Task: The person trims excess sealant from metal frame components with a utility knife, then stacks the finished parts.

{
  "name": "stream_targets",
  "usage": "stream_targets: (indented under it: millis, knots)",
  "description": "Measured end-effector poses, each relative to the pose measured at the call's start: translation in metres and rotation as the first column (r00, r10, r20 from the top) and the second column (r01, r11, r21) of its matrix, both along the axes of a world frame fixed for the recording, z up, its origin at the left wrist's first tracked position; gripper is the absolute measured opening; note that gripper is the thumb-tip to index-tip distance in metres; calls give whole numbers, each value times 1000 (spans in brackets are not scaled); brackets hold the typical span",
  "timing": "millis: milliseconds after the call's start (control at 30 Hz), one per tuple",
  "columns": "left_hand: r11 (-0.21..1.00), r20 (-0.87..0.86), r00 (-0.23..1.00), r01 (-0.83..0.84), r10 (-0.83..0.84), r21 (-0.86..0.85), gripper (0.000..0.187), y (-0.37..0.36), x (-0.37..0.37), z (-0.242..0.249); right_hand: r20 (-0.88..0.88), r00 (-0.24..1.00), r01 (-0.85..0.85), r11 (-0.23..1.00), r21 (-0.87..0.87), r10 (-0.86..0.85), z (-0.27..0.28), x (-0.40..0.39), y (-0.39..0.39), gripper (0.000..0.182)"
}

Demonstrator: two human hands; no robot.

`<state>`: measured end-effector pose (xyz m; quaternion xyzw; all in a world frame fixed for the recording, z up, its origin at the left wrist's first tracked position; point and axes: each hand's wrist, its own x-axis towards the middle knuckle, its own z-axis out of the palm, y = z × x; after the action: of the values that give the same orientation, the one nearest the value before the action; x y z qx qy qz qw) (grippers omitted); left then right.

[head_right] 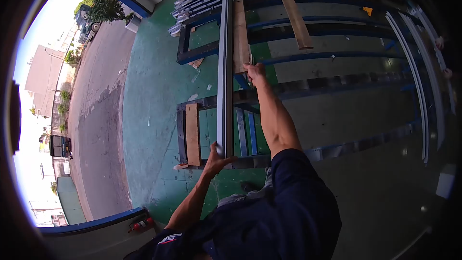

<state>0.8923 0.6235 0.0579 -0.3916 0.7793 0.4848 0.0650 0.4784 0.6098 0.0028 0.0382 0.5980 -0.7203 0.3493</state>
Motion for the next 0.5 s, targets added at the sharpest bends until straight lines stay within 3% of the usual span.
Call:
stream_targets:
  millis: [67,100,167,300,400,500]
  knots:
    - [997,-54,999,-2,6,77,137,2,0,4,19,1000,-17,996,-84,19,18,37,43,20]
    - [989,-90,996,12,2,148,129,2,3,3,5,1000,-8,994,-111,9,24,58,64,18]
    - [902,-46,975,-182,217,393,116,6,-4,10,-5,1000,11,988,-157,-12,29,104,108,16]
    - [878,-58,965,-207,256,432,82,1,-5,0,-76,997,-26,997,-69,21,38,210,201,15]
    - [898,-114,963,-179,243,401,78,-2,-2,-5,-15,1000,13,1000,-26,-13,40,302,258,16]
    - [911,-97,988,-67,117,407,76,-5,-2,-9,57,998,-2,1000,-24,3,22,378,289,17]
